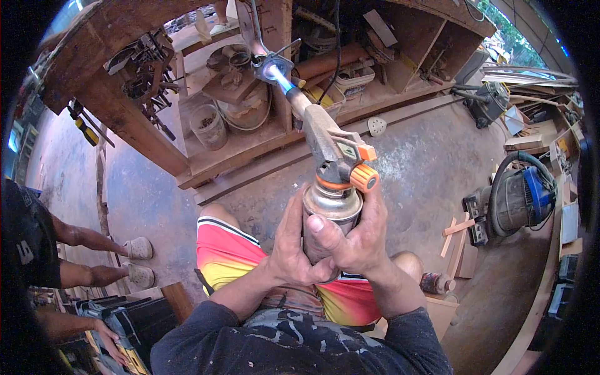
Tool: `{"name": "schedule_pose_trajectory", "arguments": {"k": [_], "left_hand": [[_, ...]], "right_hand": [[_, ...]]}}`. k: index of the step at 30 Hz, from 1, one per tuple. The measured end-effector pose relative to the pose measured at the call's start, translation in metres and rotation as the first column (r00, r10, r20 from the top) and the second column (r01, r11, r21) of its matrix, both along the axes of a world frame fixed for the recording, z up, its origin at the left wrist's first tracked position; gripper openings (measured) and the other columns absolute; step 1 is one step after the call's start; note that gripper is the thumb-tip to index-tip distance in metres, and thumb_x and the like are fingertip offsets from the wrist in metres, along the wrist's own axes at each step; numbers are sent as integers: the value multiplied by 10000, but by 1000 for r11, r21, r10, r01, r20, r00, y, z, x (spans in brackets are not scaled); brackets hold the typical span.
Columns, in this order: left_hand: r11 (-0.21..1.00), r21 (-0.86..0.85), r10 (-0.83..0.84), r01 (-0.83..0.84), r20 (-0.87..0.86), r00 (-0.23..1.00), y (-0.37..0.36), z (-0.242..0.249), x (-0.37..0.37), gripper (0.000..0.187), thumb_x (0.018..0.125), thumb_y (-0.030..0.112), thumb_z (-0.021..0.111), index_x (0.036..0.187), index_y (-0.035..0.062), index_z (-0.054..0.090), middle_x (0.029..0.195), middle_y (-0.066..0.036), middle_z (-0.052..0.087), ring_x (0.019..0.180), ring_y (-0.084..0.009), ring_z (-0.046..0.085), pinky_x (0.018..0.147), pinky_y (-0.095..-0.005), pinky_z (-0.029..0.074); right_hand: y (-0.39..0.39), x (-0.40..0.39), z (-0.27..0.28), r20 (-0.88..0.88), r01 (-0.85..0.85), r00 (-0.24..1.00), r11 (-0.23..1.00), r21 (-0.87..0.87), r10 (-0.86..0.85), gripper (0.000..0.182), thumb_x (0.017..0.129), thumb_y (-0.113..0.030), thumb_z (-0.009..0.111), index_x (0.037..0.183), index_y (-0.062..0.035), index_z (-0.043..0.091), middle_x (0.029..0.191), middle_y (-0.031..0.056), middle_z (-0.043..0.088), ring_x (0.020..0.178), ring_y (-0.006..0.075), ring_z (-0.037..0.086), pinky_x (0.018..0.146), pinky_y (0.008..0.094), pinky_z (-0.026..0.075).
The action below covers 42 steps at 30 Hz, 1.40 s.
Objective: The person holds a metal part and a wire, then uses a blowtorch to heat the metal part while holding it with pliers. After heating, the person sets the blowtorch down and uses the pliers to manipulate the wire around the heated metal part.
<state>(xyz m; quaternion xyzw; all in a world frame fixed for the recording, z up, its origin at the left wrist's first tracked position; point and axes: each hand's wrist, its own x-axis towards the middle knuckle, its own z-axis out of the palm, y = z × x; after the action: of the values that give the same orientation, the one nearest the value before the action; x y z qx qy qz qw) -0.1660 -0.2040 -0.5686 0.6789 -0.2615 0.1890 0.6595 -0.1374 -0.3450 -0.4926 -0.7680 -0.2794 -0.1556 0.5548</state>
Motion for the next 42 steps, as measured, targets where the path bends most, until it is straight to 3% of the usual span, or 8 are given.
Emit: {"name": "schedule_pose_trajectory", "arguments": {"k": [6, 11, 17, 27, 33, 36, 39, 42], "left_hand": [[1000, -2, 2, -2, -61, 998, -1, 4, -4, 1121, 728, 412, 809, 1505, -132, 211, 1409, -305, 443, 1270, -417, 528, 1077, -470, 414], [995, -88, -49, 38, -129, 990, -3, 4, -5, 1115, 729, 402, 800, 1513, -123, 206, 1400, -293, 444, 1263, -406, 526, 1073, -464, 413], [999, -24, -50, 47, -141, 989, 0, 5, -5, 1106, 737, 398, 792, 1528, -100, 200, 1365, -280, 456, 1242, -395, 530, 1056, -461, 420], [999, -5, -38, 38, -108, 993, 0, -1, -6, 1116, 744, 427, 780, 1529, -105, 191, 1358, -295, 459, 1219, -409, 532, 1056, -474, 410], [1000, 0, -24, 24, -108, 994, -3, -3, -6, 1103, 729, 409, 781, 1518, -109, 210, 1350, -290, 468, 1220, -399, 533, 1059, -470, 409], [1000, -10, -16, 15, -106, 994, -3, -3, -6, 1093, 720, 389, 779, 1513, -113, 220, 1349, -286, 471, 1227, -397, 533, 1060, -464, 412], [1000, -7, -5, 4, -101, 995, -4, -3, -6, 1093, 717, 386, 782, 1511, -117, 224, 1348, -285, 472, 1225, -398, 536, 1056, -461, 418], [1000, 1, 5, -5, -98, 995, -5, -3, -5, 1106, 719, 411, 792, 1506, -122, 227, 1348, -288, 472, 1212, -398, 545, 1043, -455, 431]], "right_hand": [[2, 6, -7, 78, 94, 991, 973, 211, -113, 720, 823, -305, 776, 1334, 65, 429, 1239, 220, 529, 1054, 292, 585, 883, 401, 508], [1, 11, -3, 256, 146, 941, 949, 278, -220, 494, 858, -165, 762, 1256, 41, 554, 1157, 210, 589, 979, 249, 603, 805, 349, 513], [1, 15, 5, 364, 141, 900, 952, 273, -238, 373, 849, -102, 774, 1157, 35, 616, 1030, 182, 633, 864, 245, 614, 738, 335, 510], [0, 13, 1, 325, 141, 909, 925, 352, -262, 363, 791, -111, 861, 1043, -19, 616, 951, 132, 623, 810, 206, 580, 683, 310, 476], [-5, 13, 9, 273, 152, 938, 960, 234, -215, 413, 760, -154, 896, 1016, -17, 602, 849, 101, 620, 734, 192, 565, 665, 305, 464], [3, 17, 18, 277, 155, 917, 897, 414, -286, 387, 759, -155, 894, 988, -3, 620, 800, 92, 623, 696, 192, 561, 637, 306, 465], [-7, 20, 19, 451, 164, 854, 956, 242, -260, 358, 767, -143, 885, 970, 11, 633, 773, 89, 628, 669, 184, 574, 580, 296, 460], [-12, 18, 15, 442, 179, 865, 968, 174, -239, 361, 774, -146, 882, 976, 20, 633, 760, 90, 641, 634, 164, 588, 520, 285, 452]]}}
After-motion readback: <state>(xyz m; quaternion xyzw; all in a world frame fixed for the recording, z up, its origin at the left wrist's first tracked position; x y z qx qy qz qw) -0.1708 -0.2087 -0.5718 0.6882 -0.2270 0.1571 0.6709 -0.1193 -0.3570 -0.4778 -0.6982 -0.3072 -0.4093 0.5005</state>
